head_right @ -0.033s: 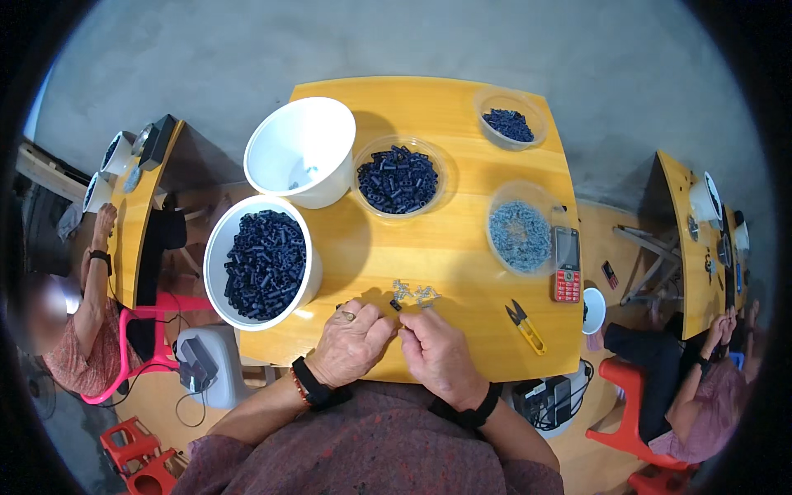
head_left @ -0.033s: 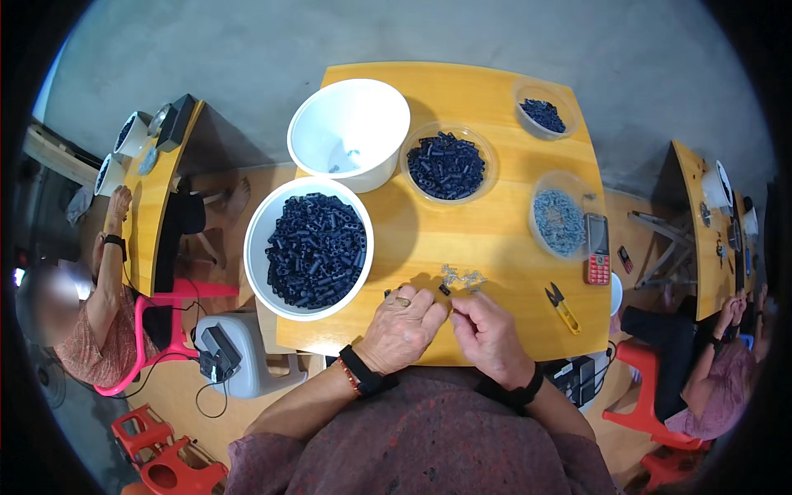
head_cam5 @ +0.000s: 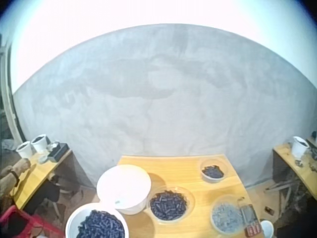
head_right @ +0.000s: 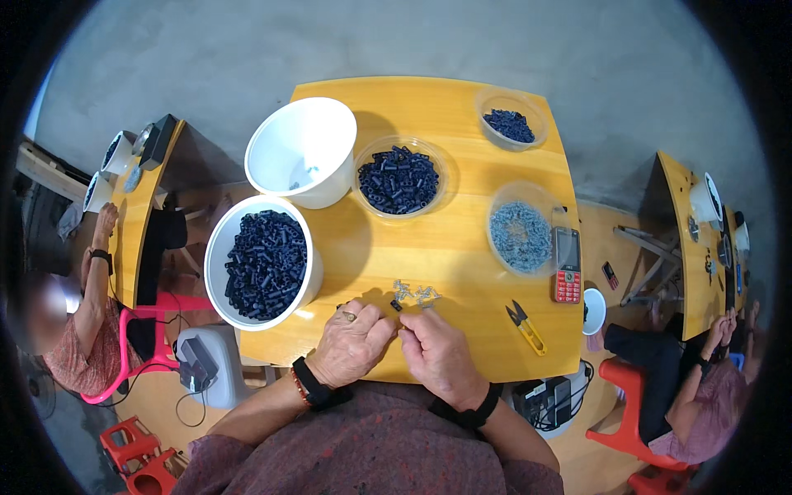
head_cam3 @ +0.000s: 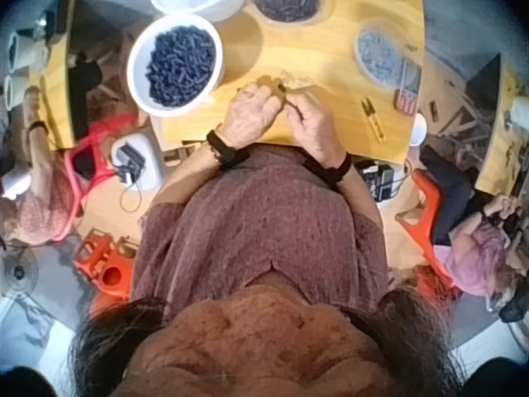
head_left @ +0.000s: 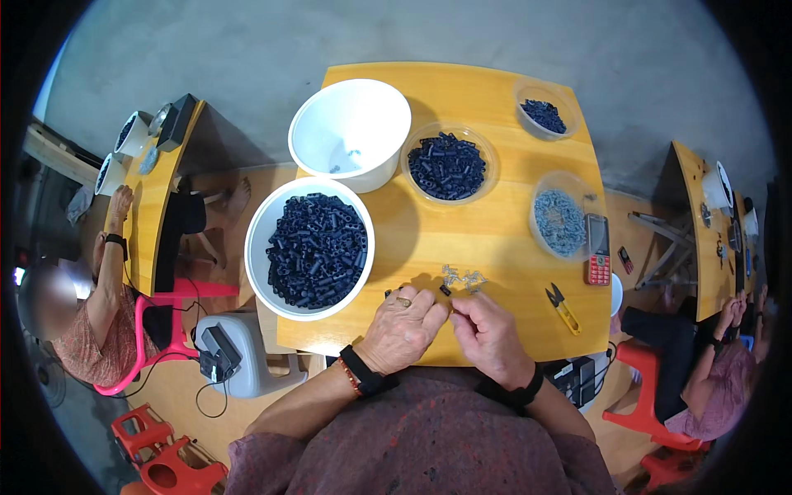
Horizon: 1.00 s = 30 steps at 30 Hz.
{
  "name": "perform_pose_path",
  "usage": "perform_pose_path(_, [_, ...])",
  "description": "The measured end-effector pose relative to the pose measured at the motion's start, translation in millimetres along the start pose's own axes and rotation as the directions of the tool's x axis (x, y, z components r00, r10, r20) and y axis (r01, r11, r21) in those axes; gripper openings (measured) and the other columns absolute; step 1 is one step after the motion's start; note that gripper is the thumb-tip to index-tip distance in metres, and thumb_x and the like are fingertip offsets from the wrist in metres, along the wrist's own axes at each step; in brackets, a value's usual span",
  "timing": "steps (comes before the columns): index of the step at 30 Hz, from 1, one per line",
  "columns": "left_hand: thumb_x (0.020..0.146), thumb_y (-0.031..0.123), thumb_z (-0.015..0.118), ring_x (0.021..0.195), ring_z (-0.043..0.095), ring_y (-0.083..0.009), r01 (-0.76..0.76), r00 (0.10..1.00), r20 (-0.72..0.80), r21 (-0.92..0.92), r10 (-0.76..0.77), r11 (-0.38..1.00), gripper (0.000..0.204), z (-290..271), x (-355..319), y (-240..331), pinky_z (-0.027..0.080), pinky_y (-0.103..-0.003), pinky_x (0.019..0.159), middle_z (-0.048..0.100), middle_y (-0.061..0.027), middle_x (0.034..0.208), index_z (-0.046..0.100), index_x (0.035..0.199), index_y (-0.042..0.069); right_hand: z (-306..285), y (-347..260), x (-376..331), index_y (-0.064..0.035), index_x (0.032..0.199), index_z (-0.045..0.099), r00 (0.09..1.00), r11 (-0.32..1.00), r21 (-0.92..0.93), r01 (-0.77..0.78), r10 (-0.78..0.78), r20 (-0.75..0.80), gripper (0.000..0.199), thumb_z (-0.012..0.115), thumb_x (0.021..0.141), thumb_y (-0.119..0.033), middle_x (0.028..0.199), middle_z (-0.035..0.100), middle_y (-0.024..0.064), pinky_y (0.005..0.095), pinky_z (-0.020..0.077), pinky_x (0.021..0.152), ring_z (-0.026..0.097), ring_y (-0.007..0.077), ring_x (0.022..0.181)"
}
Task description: Assembling small black plastic components by hand-inserting metal clips and pins.
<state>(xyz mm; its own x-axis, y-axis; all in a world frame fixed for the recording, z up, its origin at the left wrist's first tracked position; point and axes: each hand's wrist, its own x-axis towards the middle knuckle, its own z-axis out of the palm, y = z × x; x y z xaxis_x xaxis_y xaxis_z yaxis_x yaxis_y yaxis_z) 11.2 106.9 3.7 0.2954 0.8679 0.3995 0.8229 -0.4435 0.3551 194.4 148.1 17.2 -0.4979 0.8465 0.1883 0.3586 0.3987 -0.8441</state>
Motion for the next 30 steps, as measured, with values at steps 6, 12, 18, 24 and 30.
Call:
perform_pose_path(6, [0.077, 0.011, 0.071, 0.080, 0.056, -0.0238, 0.009, 1.000, 0.029, 0.040, -0.010, 0.999, 0.019, -3, -1, 0, 0.047, -0.037, 0.072, 0.055, -0.0043, 0.086, 0.067, 0.096, 0.010, -4, 4, -1, -0.0027, 0.106, 0.063, 1.000, 0.999, 0.039, 0.020, -0.021, 0.013, 0.020, 0.067, 0.087, 0.001, 0.086, 0.061, 0.0148, 0.0377, 0.0505, 0.064, 0.063, 0.0311, 0.072])
perform_pose_path(12, [0.076, 0.012, 0.071, 0.082, 0.057, -0.0246, -0.002, 0.997, 0.071, 0.053, -0.002, 0.999, 0.024, -2, -5, -2, 0.048, -0.038, 0.073, 0.058, -0.0046, 0.090, 0.068, 0.099, 0.010, -19, -10, 31, 0.0011, 0.110, 0.067, 0.996, 0.977, 0.196, -0.079, 0.069, 0.058, 0.020, 0.064, 0.090, 0.002, 0.093, 0.066, 0.0091, 0.0307, 0.0494, 0.072, 0.063, 0.0181, 0.082])
perform_pose_path(18, [0.080, 0.016, 0.062, 0.098, 0.058, -0.0296, -0.029, 0.999, 0.046, 0.033, 0.027, 0.999, 0.029, -1, -10, -4, 0.046, -0.044, 0.080, 0.059, -0.0112, 0.106, 0.069, 0.106, 0.007, 8, -18, 77, 0.0052, 0.109, 0.066, 0.966, 0.937, 0.287, 0.199, -0.237, 0.104, 0.020, 0.062, 0.096, -0.010, 0.101, 0.068, 0.0182, 0.0359, 0.0521, 0.082, 0.067, 0.0293, 0.090])
perform_pose_path(24, [0.066, 0.013, 0.071, 0.099, 0.062, -0.0344, -0.065, 0.994, -0.084, -0.027, 0.063, 0.997, 0.028, 0, -8, -7, 0.051, -0.046, 0.083, 0.063, -0.0138, 0.102, 0.072, 0.093, 0.007, 17, -13, 84, 0.0058, 0.107, 0.070, 0.881, 0.945, 0.310, -0.101, -0.060, 0.469, 0.030, 0.056, 0.101, -0.020, 0.107, 0.070, 0.0164, 0.0332, 0.0518, 0.089, 0.067, 0.0226, 0.098])
perform_pose_path(30, [0.068, 0.016, 0.070, 0.100, 0.061, -0.0331, -0.048, 0.995, -0.083, -0.002, 0.048, 0.999, 0.028, -3, -6, -6, 0.049, -0.047, 0.084, 0.063, -0.0137, 0.104, 0.072, 0.095, 0.007, 20, -8, 85, 0.0058, 0.105, 0.071, 0.885, 0.914, 0.356, -0.193, 0.005, 0.466, 0.033, 0.057, 0.102, -0.025, 0.102, 0.071, 0.0154, 0.0312, 0.0522, 0.086, 0.066, 0.0204, 0.096])
